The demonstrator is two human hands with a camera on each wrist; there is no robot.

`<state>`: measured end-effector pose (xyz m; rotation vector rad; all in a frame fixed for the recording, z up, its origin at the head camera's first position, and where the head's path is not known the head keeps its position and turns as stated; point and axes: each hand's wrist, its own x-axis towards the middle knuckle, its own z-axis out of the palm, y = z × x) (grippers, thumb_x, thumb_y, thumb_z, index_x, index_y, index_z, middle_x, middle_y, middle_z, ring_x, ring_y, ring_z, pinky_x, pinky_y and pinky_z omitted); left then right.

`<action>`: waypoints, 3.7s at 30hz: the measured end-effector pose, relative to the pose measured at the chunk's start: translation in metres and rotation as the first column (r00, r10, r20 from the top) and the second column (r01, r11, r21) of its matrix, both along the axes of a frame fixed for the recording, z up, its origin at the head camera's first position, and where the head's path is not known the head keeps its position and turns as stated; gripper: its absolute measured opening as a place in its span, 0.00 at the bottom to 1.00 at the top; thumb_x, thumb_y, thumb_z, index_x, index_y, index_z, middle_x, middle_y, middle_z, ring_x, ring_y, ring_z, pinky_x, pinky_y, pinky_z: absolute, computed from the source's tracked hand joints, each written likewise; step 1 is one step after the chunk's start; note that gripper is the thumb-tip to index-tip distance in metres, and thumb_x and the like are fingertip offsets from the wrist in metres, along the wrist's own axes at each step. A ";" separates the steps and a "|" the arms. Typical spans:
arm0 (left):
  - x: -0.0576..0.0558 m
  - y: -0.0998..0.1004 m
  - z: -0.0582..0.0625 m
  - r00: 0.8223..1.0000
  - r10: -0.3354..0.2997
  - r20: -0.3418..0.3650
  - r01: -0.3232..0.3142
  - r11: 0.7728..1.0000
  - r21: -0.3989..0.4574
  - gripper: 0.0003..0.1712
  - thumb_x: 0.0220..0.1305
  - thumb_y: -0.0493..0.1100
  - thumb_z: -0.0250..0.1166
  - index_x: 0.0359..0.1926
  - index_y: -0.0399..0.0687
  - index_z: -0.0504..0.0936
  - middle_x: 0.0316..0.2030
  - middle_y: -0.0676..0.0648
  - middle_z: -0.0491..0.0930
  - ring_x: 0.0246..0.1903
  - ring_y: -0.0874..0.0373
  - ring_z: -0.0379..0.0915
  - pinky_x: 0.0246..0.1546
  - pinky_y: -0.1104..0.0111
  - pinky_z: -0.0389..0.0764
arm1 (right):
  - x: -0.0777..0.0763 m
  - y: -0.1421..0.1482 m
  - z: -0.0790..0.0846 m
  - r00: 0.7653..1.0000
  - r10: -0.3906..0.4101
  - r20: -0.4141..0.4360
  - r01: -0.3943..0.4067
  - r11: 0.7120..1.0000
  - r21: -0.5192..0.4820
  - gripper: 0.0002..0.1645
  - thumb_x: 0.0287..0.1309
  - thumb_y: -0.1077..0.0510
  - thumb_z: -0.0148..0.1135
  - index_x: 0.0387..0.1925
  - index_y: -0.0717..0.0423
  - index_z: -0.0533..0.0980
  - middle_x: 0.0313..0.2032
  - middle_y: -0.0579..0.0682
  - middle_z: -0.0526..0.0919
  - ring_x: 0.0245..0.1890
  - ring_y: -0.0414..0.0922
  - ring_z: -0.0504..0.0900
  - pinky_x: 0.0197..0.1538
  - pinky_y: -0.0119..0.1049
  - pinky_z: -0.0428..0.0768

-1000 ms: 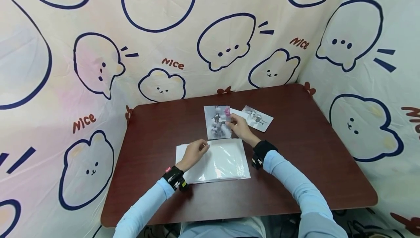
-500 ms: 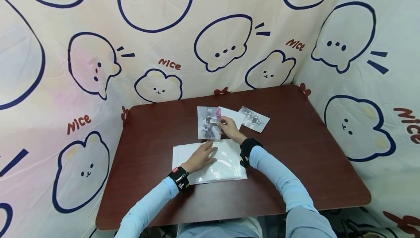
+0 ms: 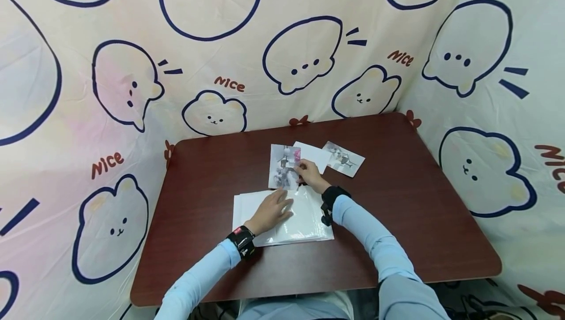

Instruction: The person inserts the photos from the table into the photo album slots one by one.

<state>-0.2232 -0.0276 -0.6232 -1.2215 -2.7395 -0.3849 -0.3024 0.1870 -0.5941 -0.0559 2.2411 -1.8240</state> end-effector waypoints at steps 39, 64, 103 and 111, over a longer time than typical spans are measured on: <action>-0.002 -0.001 0.003 0.999 0.004 0.037 -0.001 0.997 -0.071 0.26 0.78 0.54 0.58 0.69 0.47 0.76 0.76 0.33 0.63 0.77 0.37 0.57 0.70 0.49 0.70 | -0.010 0.029 -0.003 0.997 0.072 -0.029 -0.064 0.975 0.213 0.09 0.78 0.61 0.53 0.40 0.64 0.67 0.39 0.59 0.74 0.29 0.44 0.81 0.37 0.37 0.80; -0.002 -0.001 0.000 0.989 0.026 0.147 -0.009 0.993 -0.120 0.30 0.81 0.56 0.52 0.77 0.51 0.68 0.81 0.36 0.52 0.81 0.42 0.46 0.74 0.50 0.65 | -0.022 0.042 0.005 0.973 0.229 -0.012 -0.214 0.924 0.317 0.14 0.76 0.65 0.54 0.55 0.72 0.70 0.29 0.62 0.82 0.28 0.51 0.85 0.35 0.37 0.84; 0.057 -0.002 -0.014 0.983 -0.089 -0.160 0.057 0.980 -0.191 0.35 0.74 0.68 0.55 0.77 0.66 0.67 0.78 0.45 0.62 0.76 0.41 0.58 0.66 0.47 0.73 | -0.029 0.019 0.017 0.913 0.398 0.088 -0.405 0.865 0.296 0.34 0.70 0.66 0.57 0.75 0.58 0.63 0.45 0.61 0.75 0.35 0.50 0.75 0.35 0.38 0.75; 0.057 -0.005 -0.016 0.980 -0.103 -0.168 0.082 0.988 -0.130 0.37 0.73 0.68 0.57 0.77 0.63 0.68 0.78 0.42 0.62 0.75 0.42 0.60 0.67 0.49 0.72 | -0.011 0.028 0.014 0.867 0.481 0.128 -0.498 0.832 0.246 0.36 0.69 0.62 0.65 0.74 0.63 0.63 0.38 0.54 0.76 0.29 0.42 0.76 0.33 0.40 0.82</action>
